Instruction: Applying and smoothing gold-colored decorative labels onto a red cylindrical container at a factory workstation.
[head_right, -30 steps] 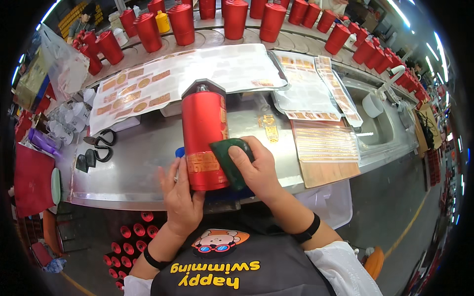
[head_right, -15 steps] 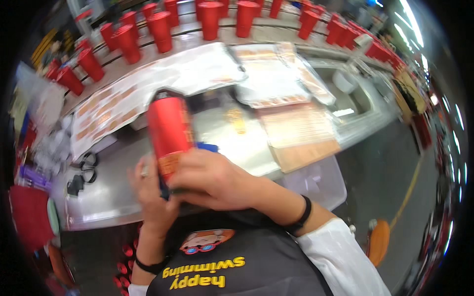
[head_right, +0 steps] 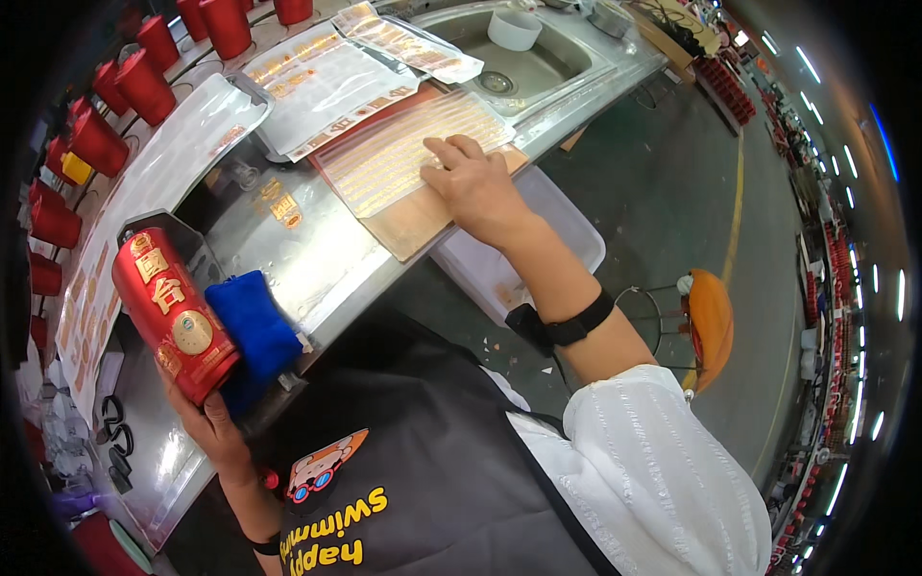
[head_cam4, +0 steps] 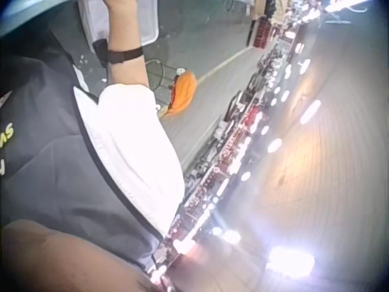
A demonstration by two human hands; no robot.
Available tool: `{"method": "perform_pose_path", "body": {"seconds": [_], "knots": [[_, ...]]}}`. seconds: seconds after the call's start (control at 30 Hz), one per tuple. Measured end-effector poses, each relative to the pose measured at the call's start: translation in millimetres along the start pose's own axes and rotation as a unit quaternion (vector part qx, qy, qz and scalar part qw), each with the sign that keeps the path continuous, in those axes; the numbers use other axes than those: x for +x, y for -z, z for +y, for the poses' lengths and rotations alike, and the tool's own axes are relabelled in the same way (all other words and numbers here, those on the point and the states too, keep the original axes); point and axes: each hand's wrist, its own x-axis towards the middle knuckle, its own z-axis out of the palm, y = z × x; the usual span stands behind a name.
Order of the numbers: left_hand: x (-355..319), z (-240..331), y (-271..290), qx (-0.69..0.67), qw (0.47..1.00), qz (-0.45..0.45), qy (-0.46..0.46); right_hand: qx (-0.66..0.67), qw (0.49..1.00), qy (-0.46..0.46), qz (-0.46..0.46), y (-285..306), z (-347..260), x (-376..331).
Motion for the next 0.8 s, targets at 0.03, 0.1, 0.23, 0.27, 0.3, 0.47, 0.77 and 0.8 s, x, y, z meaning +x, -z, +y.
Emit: {"method": "perform_pose_path", "body": {"seconds": [0.03,0.1,0.23,0.27,0.3,0.47,0.77,0.8], "knots": [[-1,0,1,0.003,1.0,-0.002,0.0,0.003,1.0,-0.002,-0.001,-1,-2,0],[-2,-2,1,0.004,1.0,0.003,-0.001,0.086,0.996,0.033,-0.001,0,-6,1],[-3,-4,1,0.012,1.0,0.016,-0.022,0.148,0.987,0.036,0.048,-6,-5,5],[-3,-3,1,0.014,1.0,0.011,-0.026,0.125,0.99,0.018,0.06,-8,-3,5],[-2,-2,1,0.017,0.999,0.005,-0.029,0.101,0.992,-0.002,0.071,-9,-2,5],[-1,2,3,0.032,0.999,0.004,-0.015,0.146,0.987,0.024,0.059,-3,-9,4],[1,11,4,0.006,1.0,0.001,0.018,0.184,0.981,0.043,0.048,5,-16,16],[4,19,3,-0.02,0.999,0.012,0.045,0.204,0.977,0.048,0.051,10,-19,21]]}}
